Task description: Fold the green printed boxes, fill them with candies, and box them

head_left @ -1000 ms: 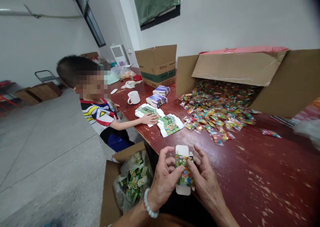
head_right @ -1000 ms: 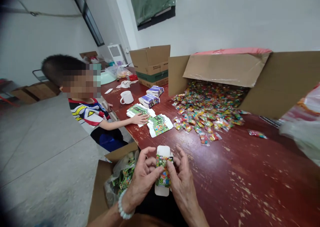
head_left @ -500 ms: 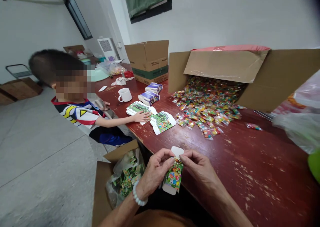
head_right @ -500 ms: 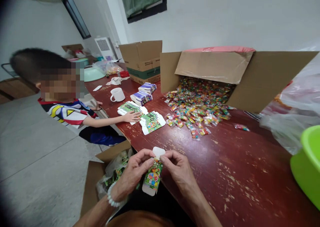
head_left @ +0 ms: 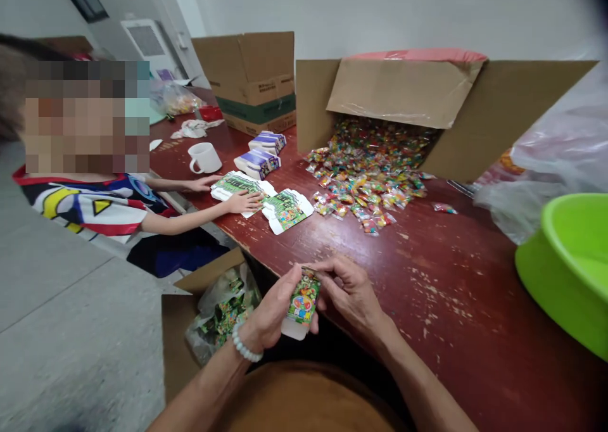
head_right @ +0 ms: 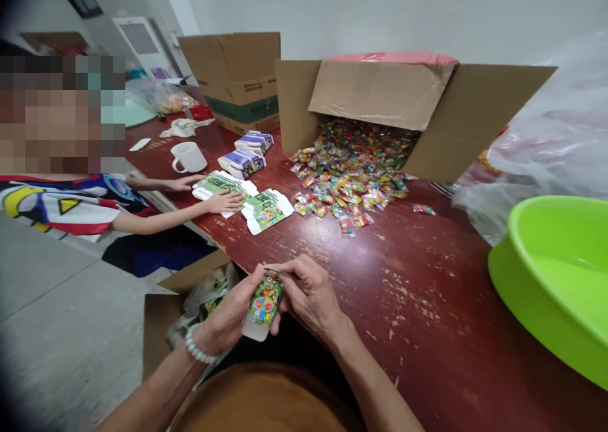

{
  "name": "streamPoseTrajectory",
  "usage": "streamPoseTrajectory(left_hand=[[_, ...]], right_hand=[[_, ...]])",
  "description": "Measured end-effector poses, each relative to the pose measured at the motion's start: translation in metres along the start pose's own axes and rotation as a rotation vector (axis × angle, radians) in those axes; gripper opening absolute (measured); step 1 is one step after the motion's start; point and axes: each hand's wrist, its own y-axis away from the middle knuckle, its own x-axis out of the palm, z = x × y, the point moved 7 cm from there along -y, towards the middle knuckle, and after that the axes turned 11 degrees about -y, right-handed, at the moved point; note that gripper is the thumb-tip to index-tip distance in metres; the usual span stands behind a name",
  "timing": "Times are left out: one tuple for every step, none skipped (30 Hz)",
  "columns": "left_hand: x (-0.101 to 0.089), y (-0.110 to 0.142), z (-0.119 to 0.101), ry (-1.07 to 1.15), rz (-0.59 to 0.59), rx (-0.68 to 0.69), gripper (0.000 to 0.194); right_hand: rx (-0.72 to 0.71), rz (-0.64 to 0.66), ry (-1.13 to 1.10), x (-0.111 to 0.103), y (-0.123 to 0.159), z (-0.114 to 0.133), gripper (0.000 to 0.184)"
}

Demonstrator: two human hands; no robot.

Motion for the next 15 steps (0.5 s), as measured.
streamPoseTrajectory(left_hand=[[0.0,-0.002,0.002,0.017,-0.011,-0.014,0.059],[0.0,-0.004,0.003,0.026,-0.031,-0.016,0.061],[0.0,-0.006,0.002,0.027,-0.049,-0.008,0.063],[0.001,-0.008,0.002,0.021,-0.058,0.006,0.065],[0.002,-0.009,0.0,0.011,-0.063,0.024,0.066],[0.004,-0.01,-0.002,-0.004,-0.067,0.042,0.068],[0.005,-0.011,-0.003,-0.024,-0.066,0.056,0.069],[0.007,-0.012,-0.005,-0.048,-0.064,0.071,0.07],[0.008,-0.012,-0.007,-0.077,-0.06,0.087,0.071],[0.008,-0.013,-0.008,-0.108,-0.059,0.103,0.072],[0.008,-0.013,-0.009,-0.137,-0.057,0.117,0.072],[0.007,-0.014,-0.01,-0.162,-0.054,0.125,0.073],[0.006,-0.014,-0.01,-0.181,-0.053,0.127,0.074],[0.004,-0.014,-0.009,-0.197,-0.054,0.124,0.074],[0.002,-0.015,-0.008,-0.207,-0.06,0.12,0.074]], right_hand=[[-0.023,0.038,0.024,0.003,-0.001,0.003,0.02],[-0.033,0.064,0.032,0.004,-0.001,0.005,0.021],[-0.021,0.069,0.02,0.005,-0.002,0.005,0.021],[0.016,0.056,-0.012,0.003,-0.003,0.004,0.021],[0.064,0.043,-0.047,0.002,-0.004,0.001,0.02],[0.111,0.039,-0.077,0.001,-0.005,-0.002,0.017],[0.156,0.044,-0.104,0.002,-0.006,-0.005,0.016],[0.197,0.052,-0.133,0.002,-0.007,-0.008,0.016],[0.238,0.057,-0.169,0.002,-0.008,-0.011,0.018],[0.278,0.058,-0.219,0.003,-0.009,-0.014,0.02],[0.315,0.053,-0.281,0.003,-0.009,-0.017,0.021],[0.346,0.042,-0.341,0.004,-0.01,-0.019,0.023],[0.369,0.029,-0.389,0.005,-0.01,-0.021,0.024],[0.382,0.015,-0.417,0.005,-0.009,-0.023,0.025],[0.379,0.002,-0.421,0.004,-0.009,-0.023,0.025]])
